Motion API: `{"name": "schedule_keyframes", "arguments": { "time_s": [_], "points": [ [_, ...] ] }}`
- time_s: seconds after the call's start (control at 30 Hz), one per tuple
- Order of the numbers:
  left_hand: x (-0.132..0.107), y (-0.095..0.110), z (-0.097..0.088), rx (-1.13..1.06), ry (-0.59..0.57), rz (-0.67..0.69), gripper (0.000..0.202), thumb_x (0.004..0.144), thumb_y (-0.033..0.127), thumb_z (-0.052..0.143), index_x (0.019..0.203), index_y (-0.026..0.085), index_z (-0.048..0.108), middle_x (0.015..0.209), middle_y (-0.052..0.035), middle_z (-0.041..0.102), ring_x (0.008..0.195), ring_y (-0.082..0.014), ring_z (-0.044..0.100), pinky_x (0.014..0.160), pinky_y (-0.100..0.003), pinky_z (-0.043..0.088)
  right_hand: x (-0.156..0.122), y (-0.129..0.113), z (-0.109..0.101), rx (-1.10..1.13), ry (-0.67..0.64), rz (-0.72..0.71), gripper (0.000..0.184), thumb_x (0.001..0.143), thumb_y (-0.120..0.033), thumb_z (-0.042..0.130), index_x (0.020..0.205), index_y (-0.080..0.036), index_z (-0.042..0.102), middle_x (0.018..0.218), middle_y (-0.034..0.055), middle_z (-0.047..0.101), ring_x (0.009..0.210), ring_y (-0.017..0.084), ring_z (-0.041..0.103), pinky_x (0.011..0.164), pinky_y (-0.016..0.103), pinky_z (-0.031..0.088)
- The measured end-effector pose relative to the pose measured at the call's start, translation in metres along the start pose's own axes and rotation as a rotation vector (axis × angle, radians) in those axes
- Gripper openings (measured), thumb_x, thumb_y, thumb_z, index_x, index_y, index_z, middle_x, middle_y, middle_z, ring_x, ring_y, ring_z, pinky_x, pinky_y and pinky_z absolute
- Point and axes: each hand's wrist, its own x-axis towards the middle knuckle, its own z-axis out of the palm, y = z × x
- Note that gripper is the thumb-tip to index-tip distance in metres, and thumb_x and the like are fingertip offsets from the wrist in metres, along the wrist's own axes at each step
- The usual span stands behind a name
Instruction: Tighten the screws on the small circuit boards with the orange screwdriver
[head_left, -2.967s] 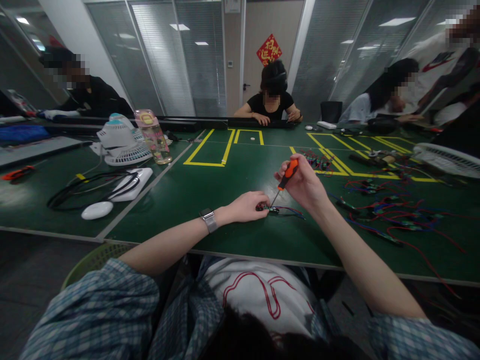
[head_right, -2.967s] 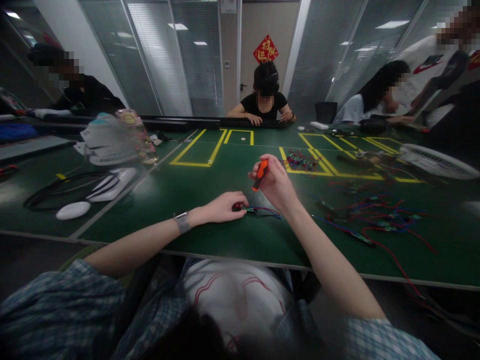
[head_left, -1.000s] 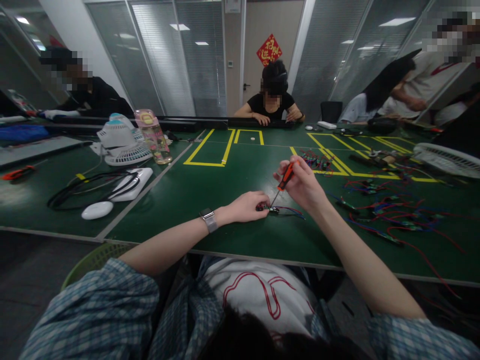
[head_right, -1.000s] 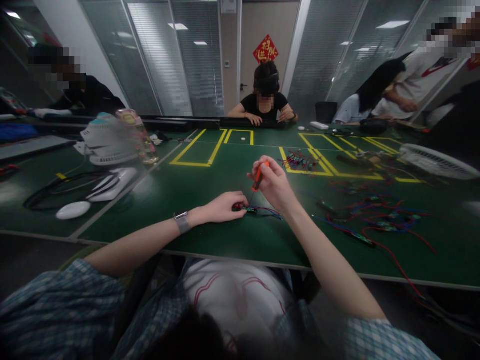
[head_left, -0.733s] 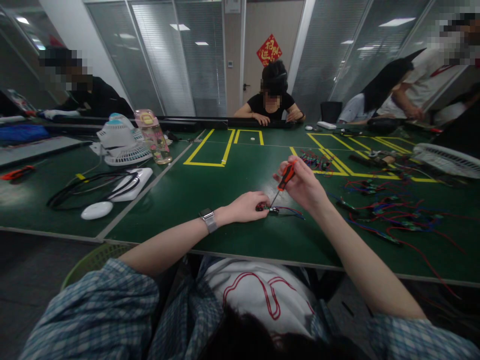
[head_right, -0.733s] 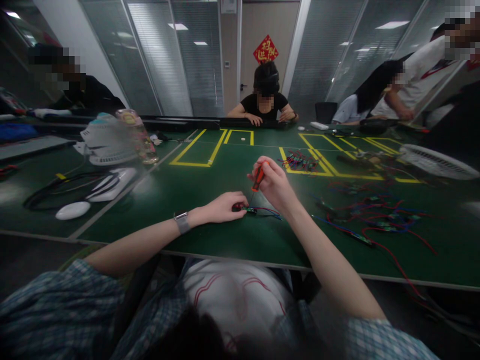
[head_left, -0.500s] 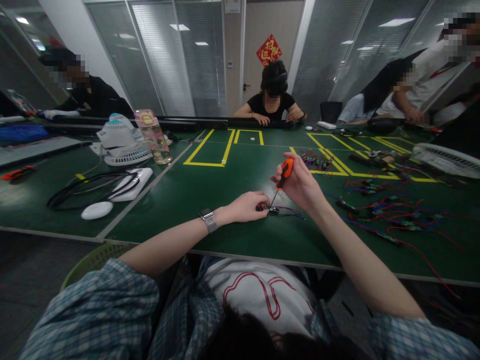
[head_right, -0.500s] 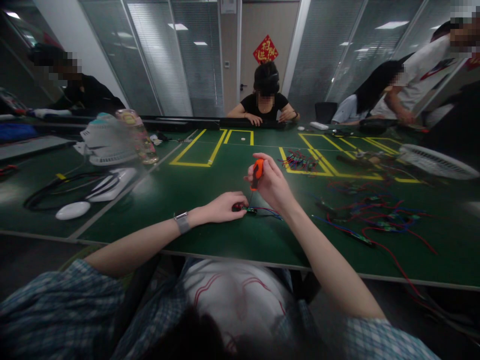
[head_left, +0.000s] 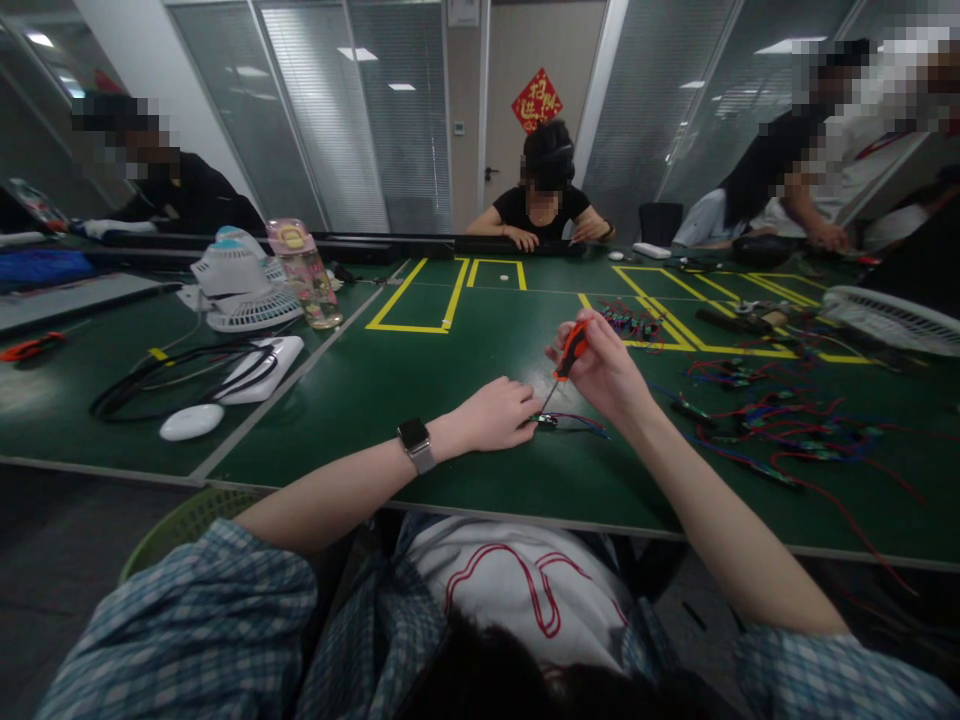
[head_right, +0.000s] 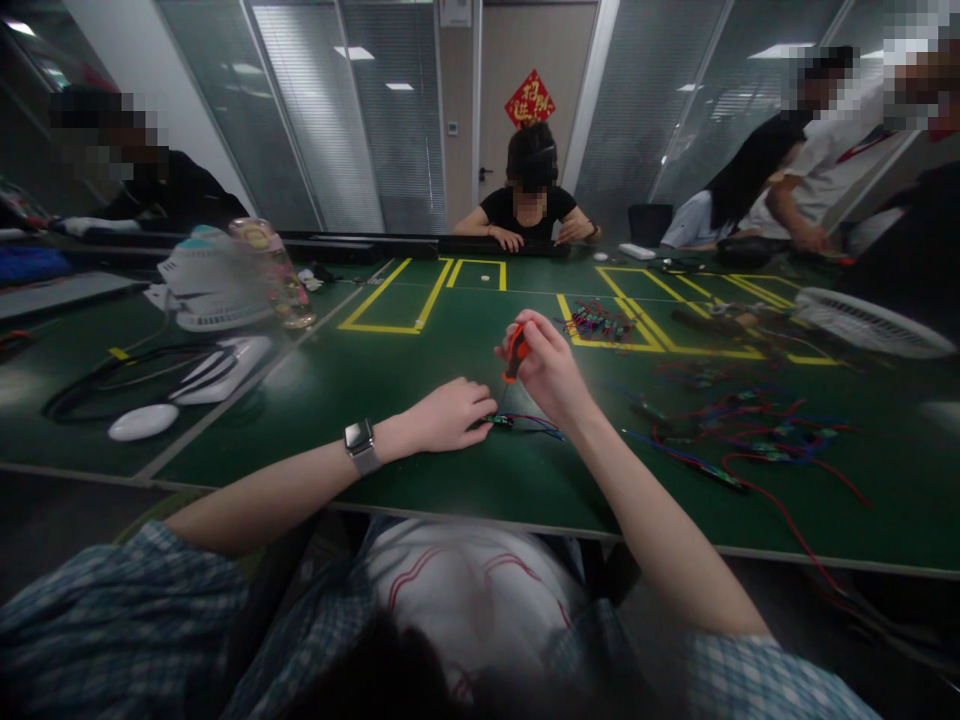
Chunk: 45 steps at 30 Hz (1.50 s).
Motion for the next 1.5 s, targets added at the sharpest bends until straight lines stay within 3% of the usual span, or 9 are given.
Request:
{"name": "schedule_keyframes", "arguments": {
  "time_s": [0.1,0.23,0.53,0.7,0.87,0.97,1.07,1.27,1.5],
  "points": [
    [0.001,0.007,-0.002,0.230,0.032,0.087,0.027,0.097,0.026,0.044,0.088,0.012,0.065,0.088,-0.0129,0.064,0.084,-0.0238,0.057,0.077,-0.038,0.038,0.000,0.000,0.000,0.026,0.002,0.007,0.029,0.067,-0.039,0.084,0.084,-0.030,0.063,0.077,-0.0081,0.064,0.070,0.008,0.060,0.078,0.026,0.057],
    [0.001,0.010,-0.001,0.329,0.054,0.121,0.028,0.097,0.024,0.044,0.085,0.012,0.065,0.082,-0.0129,0.064,0.081,-0.0245,0.055,0.074,-0.039,0.035,0.001,0.001,-0.001,0.035,0.004,0.003,0.029,0.067,-0.039,0.085,0.085,-0.030,0.064,0.078,-0.0083,0.065,0.071,0.008,0.061,0.080,0.026,0.057],
    [-0.001,0.012,-0.002,0.329,0.068,0.114,0.027,0.098,0.022,0.044,0.085,0.011,0.065,0.082,-0.0121,0.064,0.080,-0.0243,0.056,0.074,-0.039,0.034,0.001,0.003,-0.003,-0.019,0.008,-0.025,0.026,0.071,-0.042,0.081,0.087,-0.030,0.064,0.077,-0.0081,0.065,0.071,0.008,0.062,0.080,0.027,0.057],
    [-0.001,0.012,-0.001,0.307,0.057,0.105,0.025,0.097,0.022,0.046,0.086,0.011,0.065,0.083,-0.0130,0.065,0.081,-0.0242,0.057,0.074,-0.039,0.035,0.001,0.002,0.000,-0.050,-0.011,-0.023,0.029,0.075,-0.046,0.076,0.098,-0.033,0.064,0.076,-0.0073,0.066,0.069,0.009,0.062,0.077,0.027,0.057],
    [-0.001,0.012,-0.001,0.307,0.055,0.101,0.027,0.098,0.023,0.044,0.086,0.011,0.065,0.083,-0.0126,0.065,0.081,-0.0238,0.057,0.073,-0.039,0.035,0.001,0.002,0.000,-0.016,-0.043,0.020,0.025,0.077,-0.049,0.073,0.092,-0.032,0.063,0.074,-0.0072,0.064,0.066,0.009,0.061,0.076,0.027,0.057],
    [-0.001,0.012,-0.002,0.300,0.054,0.094,0.027,0.098,0.024,0.043,0.086,0.012,0.064,0.083,-0.0122,0.065,0.081,-0.0241,0.058,0.074,-0.039,0.036,0.000,0.001,0.000,0.016,-0.027,0.019,0.029,0.071,-0.048,0.080,0.088,-0.031,0.063,0.077,-0.0075,0.064,0.069,0.009,0.060,0.077,0.026,0.057],
    [-0.001,0.010,-0.001,0.240,0.048,0.070,0.025,0.098,0.027,0.045,0.090,0.012,0.064,0.086,-0.0118,0.064,0.083,-0.0240,0.059,0.075,-0.038,0.038,0.001,0.000,-0.001,0.001,0.004,0.001,0.031,0.067,-0.042,0.084,0.086,-0.030,0.063,0.079,-0.0077,0.064,0.070,0.009,0.060,0.080,0.027,0.057],
    [-0.003,0.000,0.004,-0.062,0.024,-0.075,0.019,0.093,0.033,0.055,0.097,0.015,0.061,0.094,-0.0071,0.063,0.085,-0.0195,0.058,0.077,-0.031,0.043,0.002,0.002,-0.002,-0.070,-0.030,-0.035,0.024,0.078,-0.045,0.073,0.097,-0.033,0.063,0.077,-0.0061,0.063,0.070,0.011,0.060,0.078,0.030,0.056],
    [-0.003,-0.006,0.005,-0.357,0.032,-0.107,0.013,0.086,0.022,0.058,0.096,0.016,0.061,0.092,-0.0042,0.061,0.084,-0.0160,0.057,0.074,-0.025,0.044,0.000,0.001,0.001,-0.037,-0.083,0.022,0.021,0.082,-0.049,0.069,0.090,-0.032,0.060,0.074,-0.0060,0.062,0.067,0.010,0.059,0.076,0.027,0.055]
  ]
}}
